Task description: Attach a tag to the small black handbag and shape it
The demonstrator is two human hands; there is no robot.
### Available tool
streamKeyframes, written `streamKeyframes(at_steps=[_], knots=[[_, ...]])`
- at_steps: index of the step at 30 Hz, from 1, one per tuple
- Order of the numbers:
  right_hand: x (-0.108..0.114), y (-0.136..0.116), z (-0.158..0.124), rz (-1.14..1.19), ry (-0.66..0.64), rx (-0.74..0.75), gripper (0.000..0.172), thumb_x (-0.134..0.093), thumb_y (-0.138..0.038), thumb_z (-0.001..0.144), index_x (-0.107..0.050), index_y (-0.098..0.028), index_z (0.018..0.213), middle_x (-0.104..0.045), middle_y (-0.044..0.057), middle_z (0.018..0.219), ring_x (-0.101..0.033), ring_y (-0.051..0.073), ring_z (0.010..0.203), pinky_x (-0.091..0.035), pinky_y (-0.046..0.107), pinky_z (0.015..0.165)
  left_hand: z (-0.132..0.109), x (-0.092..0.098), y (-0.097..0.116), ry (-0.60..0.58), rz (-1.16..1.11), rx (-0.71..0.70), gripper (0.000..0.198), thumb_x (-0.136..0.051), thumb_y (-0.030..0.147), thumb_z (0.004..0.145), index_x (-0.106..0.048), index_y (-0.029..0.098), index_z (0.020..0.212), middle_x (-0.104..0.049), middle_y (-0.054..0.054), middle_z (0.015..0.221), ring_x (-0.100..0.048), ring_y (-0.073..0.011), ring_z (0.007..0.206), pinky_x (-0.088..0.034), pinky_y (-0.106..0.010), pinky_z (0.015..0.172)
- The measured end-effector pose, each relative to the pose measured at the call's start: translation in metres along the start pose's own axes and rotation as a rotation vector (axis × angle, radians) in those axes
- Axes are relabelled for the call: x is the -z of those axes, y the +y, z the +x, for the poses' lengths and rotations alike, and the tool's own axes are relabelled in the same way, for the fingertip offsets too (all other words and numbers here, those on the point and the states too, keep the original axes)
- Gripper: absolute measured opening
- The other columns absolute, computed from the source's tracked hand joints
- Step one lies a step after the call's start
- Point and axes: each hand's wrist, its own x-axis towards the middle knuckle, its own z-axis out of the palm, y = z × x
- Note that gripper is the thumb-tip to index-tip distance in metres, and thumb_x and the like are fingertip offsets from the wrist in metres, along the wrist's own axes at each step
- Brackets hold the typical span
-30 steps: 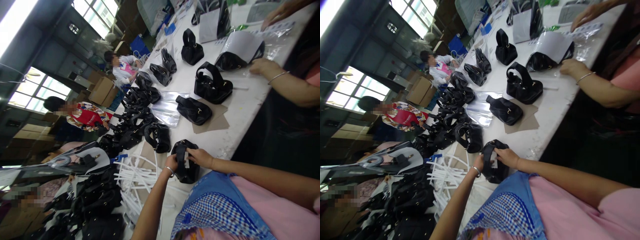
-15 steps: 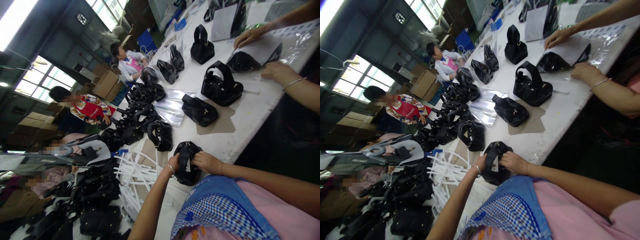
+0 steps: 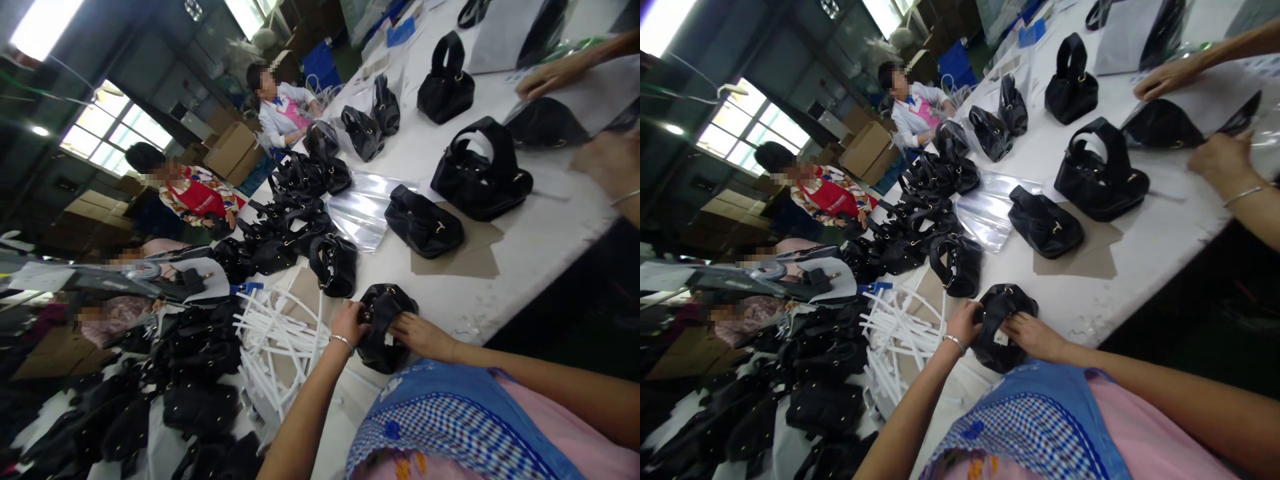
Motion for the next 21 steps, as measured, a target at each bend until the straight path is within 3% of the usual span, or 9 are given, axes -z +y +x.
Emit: streamKeyframes(at_steps=[5,12,17,21], knots=[[-0.010,0.005,-0.004,-0.036,-0.024,0.084,0.039,-0.049,-0.007,0.086,-0.061,-0.009,0.123,-0.064,0.020,0.118,-0.056,0.031,0.115,-0.046,0.051,0.098,0.002,-0.014,-0.013,0.040,-0.158,0.024,0.057,-0.071,0.025,0.068,-0.051,0.022,0.121,-0.053,-0.008,0.119,-0.054,-0.0242,0.108,-0.046,-0.035,0.097],[-0.007,0.012,-0.009,-0.101,-0.215,0.152,0.028,-0.051,-0.013,0.086,-0.068,-0.013,0.108,-0.067,0.019,0.104,-0.061,0.032,0.103,-0.051,0.052,0.092,0.013,-0.013,-0.006,-0.066,-0.060,-0.025,0.074,-0.073,0.018,0.065,-0.039,0.020,0.131,-0.051,-0.013,0.120,-0.055,-0.0291,0.105,-0.050,-0.037,0.086],[-0.016,0.018,-0.014,-0.185,-0.200,0.173,0.045,-0.048,-0.014,0.086,-0.055,-0.016,0.130,-0.054,0.020,0.131,-0.049,0.035,0.124,-0.047,0.055,0.097,0.015,-0.017,-0.001,0.014,-0.005,0.002,0.072,-0.058,0.018,0.079,-0.024,0.024,0.142,-0.054,-0.014,0.112,-0.059,-0.0301,0.096,-0.052,-0.036,0.072],[-0.025,0.021,-0.020,-0.215,-0.187,0.144,0.048,-0.045,-0.011,0.086,-0.051,-0.018,0.134,-0.053,0.019,0.134,-0.049,0.033,0.126,-0.048,0.054,0.098,0.011,-0.017,-0.005,-0.047,0.018,-0.012,0.069,-0.048,0.018,0.087,-0.012,0.022,0.146,-0.058,-0.015,0.111,-0.065,-0.0267,0.085,-0.052,-0.034,0.067]])
